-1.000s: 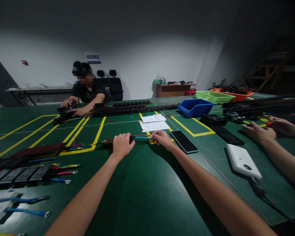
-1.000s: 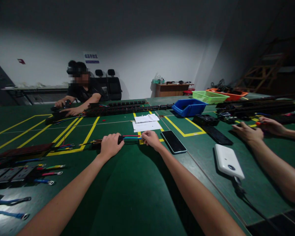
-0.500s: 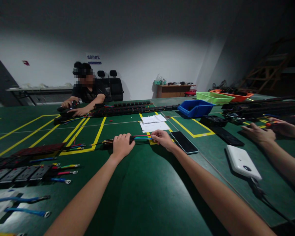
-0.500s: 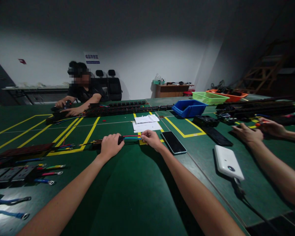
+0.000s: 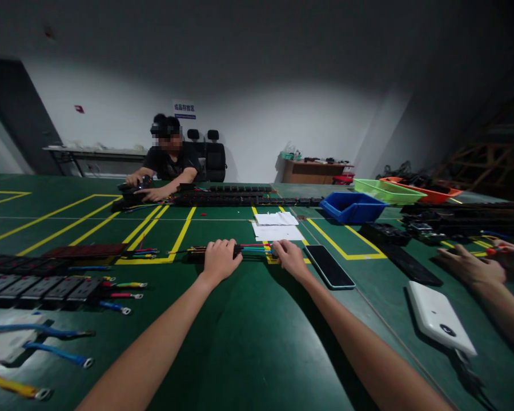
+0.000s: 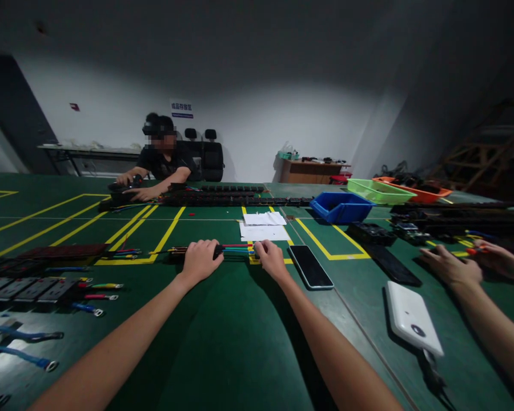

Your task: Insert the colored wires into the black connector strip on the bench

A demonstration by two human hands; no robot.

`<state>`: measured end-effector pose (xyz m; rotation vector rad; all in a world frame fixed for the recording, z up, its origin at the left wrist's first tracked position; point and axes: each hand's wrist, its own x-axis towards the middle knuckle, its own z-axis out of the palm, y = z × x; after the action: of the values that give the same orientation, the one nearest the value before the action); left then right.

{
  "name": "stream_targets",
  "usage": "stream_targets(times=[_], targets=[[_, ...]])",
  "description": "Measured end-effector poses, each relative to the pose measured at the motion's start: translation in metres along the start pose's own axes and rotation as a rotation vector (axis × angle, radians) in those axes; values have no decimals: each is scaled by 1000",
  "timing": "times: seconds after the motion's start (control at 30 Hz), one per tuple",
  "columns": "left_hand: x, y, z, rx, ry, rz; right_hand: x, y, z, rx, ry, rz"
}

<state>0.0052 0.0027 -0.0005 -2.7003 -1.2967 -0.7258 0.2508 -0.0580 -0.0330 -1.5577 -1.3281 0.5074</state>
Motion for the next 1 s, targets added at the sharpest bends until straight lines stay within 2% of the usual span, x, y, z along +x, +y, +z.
stream_targets(times=[0.17,0.4,0.63,0.73,0.83,1.0], targets=[[-1,1,0,5,5,-9,0,-4,0,-80,-66,-4],[-2,-1,3,2,14,-19,0,-5,3,-245,-38,-107],[-3,-2,7,22,34,-29,14,-3,10,-103,-83,40],[-3,-1,7,13,40,-27,19,-7,10,-133,-66,67],[-3,0,5,20,33,-36,27,-22,3,-305,-84,27],[-3,2,1,30,25,-39,44,-69,-24,-705,-320,-4]])
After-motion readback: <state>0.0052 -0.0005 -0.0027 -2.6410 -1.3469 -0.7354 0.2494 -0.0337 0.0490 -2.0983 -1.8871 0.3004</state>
